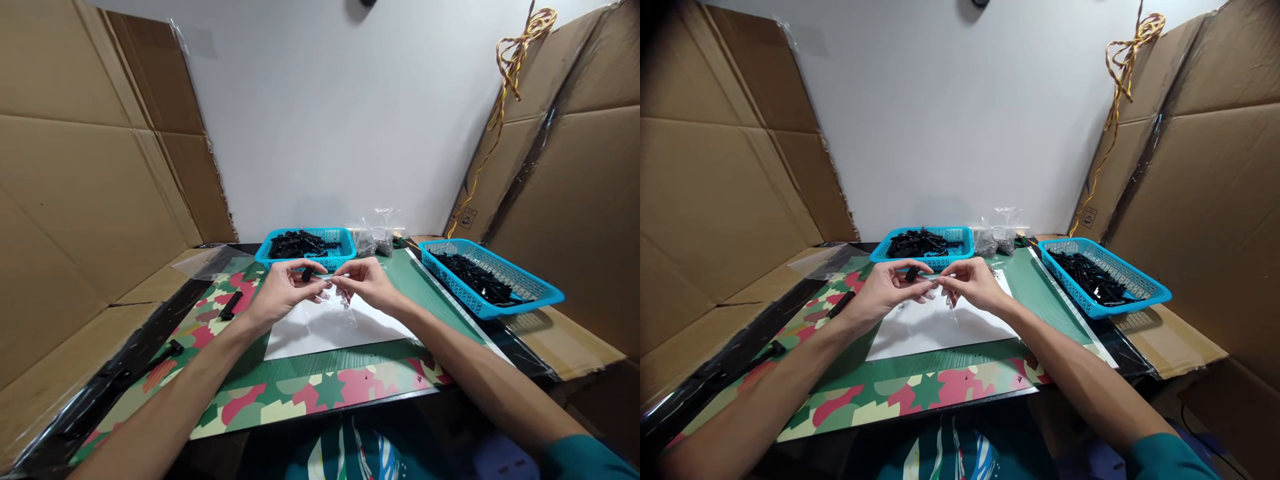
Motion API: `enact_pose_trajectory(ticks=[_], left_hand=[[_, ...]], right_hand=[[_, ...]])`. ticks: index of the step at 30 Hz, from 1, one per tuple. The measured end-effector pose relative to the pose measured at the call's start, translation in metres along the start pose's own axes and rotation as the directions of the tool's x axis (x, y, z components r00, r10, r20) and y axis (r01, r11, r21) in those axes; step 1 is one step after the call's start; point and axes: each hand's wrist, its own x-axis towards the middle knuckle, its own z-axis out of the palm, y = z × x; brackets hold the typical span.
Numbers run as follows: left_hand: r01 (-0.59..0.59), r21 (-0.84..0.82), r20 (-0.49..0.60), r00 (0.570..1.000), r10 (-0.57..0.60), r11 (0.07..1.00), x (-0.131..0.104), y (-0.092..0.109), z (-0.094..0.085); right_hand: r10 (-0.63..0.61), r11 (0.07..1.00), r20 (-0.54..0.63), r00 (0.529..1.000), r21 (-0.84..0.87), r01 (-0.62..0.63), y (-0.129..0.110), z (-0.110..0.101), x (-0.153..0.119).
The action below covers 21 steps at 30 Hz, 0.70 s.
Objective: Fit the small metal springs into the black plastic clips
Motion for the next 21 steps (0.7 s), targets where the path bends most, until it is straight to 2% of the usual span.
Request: enact_pose_trajectory(ticks=[4, 8, 12, 21], left_hand=[[0.059, -0.002, 0.036, 0.998, -0.059, 0.998, 0.0016, -0.0023, -0.0027], [0.135, -0.016, 0.092, 0.987, -0.134, 0.991, 0.0018, -0.0035, -0.0048], [0.136, -0.042, 0.102, 0.986, -0.131, 0.99, 0.0006, -0.0023, -0.0045], [0.184, -0.136, 0.085, 0.981, -0.174, 0.973, 0.0002, 0.0014, 0.0011]], right_hand=[[-0.052, 0.997, -0.032, 0.998, -0.055, 0.05, -0.0007, -0.0003, -0.0013], [-0.151, 0.972, -0.02, 0.988, -0.186, 0.145, -0.0027, 0.0011, -0.0046], [-0.211, 0.936, -0.02, 0.977, -0.292, 0.196, -0.0035, 0.0034, -0.0074], [-0.254, 0.909, -0.026, 0.967, -0.348, 0.23, -0.0066, 0.0029, -0.0064]])
